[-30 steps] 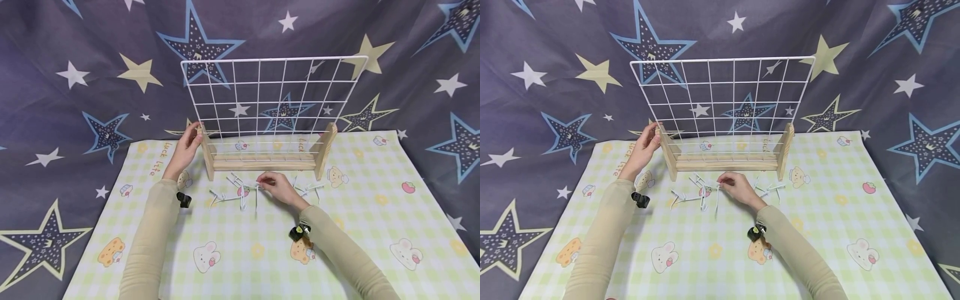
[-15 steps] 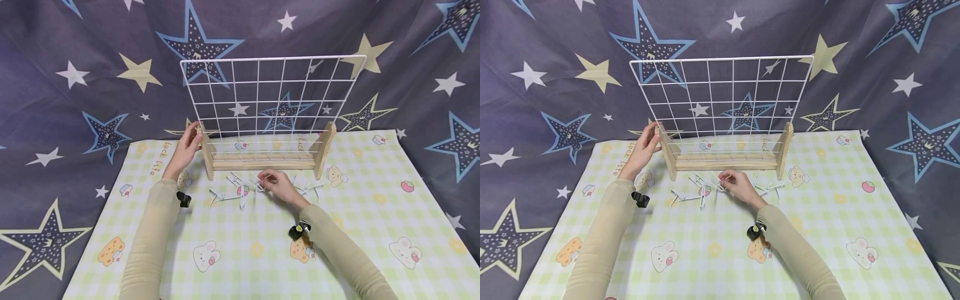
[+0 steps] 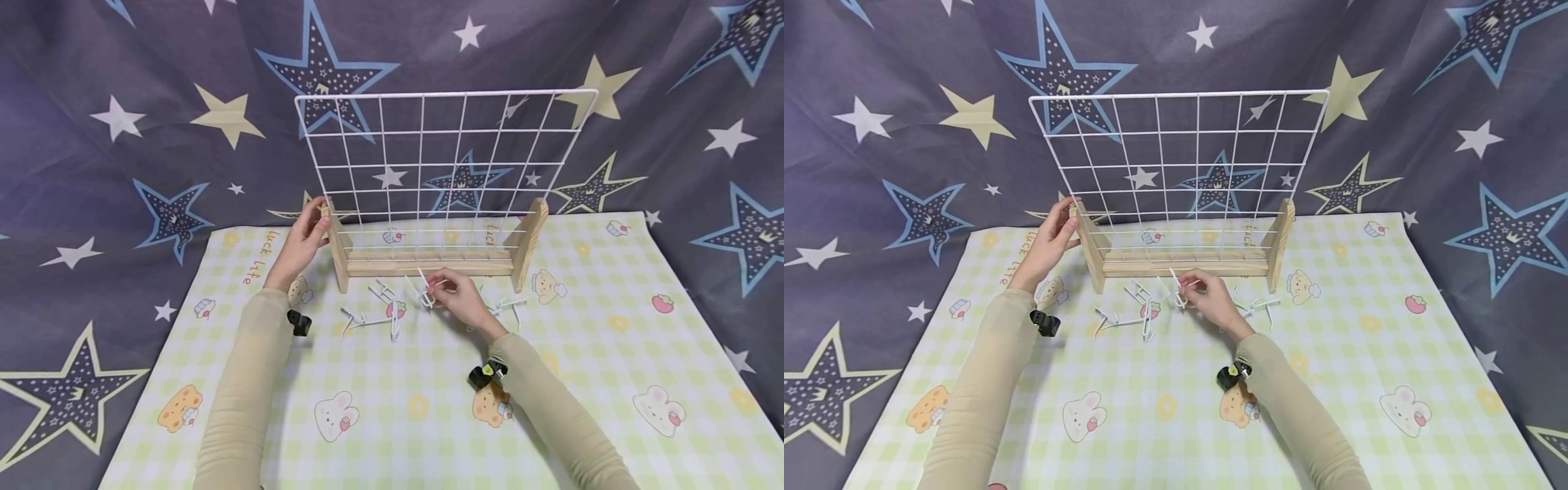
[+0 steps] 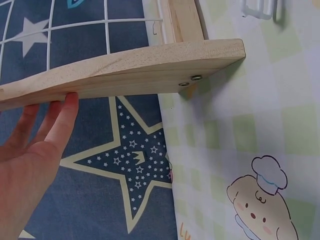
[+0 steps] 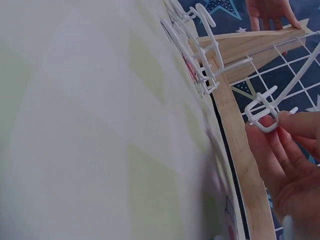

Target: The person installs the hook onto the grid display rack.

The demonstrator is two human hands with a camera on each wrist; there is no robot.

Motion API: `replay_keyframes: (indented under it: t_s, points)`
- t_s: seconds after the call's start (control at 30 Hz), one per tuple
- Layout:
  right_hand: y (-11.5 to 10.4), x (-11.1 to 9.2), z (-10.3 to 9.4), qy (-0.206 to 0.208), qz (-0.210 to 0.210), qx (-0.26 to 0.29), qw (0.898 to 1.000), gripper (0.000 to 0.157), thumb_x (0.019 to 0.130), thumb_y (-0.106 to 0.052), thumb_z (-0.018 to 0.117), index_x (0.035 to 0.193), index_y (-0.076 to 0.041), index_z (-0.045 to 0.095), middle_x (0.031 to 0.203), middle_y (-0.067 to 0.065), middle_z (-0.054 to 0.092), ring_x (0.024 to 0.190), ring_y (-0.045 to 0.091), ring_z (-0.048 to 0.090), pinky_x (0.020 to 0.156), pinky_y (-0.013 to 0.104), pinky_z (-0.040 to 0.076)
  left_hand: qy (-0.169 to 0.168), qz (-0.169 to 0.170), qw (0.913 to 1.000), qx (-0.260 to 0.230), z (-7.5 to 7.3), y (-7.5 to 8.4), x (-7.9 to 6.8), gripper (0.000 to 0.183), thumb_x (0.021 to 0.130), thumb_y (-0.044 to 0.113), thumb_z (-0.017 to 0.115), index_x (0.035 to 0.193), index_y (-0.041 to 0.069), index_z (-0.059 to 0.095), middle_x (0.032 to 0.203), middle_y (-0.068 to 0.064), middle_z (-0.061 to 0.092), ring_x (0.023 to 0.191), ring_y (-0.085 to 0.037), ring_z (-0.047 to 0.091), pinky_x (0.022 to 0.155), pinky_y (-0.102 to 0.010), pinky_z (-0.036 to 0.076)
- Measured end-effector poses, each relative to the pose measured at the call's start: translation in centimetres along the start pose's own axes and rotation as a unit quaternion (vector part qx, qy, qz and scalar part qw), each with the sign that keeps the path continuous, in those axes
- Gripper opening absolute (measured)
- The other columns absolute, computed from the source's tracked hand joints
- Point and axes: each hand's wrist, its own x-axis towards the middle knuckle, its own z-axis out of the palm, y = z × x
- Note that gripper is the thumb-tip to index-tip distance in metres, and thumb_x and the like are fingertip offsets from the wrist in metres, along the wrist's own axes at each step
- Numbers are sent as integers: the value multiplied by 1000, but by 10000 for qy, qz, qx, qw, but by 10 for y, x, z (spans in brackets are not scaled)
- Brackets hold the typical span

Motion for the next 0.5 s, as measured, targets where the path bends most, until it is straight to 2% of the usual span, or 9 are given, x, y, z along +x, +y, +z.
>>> replay_keyframes:
  t_s: [0.37, 0.5]
  points:
    - [-2, 3, -9, 396, 128, 445, 9981, 24, 88, 17, 56, 111, 20, 55, 103, 37, 56, 90, 46, 60, 77, 54, 56, -12, -134, 9999, -106, 0, 0, -1, 46, 104, 9, 41, 148, 2, 29, 130, -32, 43, 114, -37, 48, 98, -54, 46]
    - [-4, 6, -13, 500, 81, 592, 9970, 25, 88, 18, 54, 112, 23, 53, 107, 41, 53, 94, 53, 56, 77, 49, 58, -24, -103, 9999, -88, 0, 0, -1, 47, 104, 9, 40, 148, 1, 28, 132, -33, 41, 117, -40, 46, 97, -55, 46]
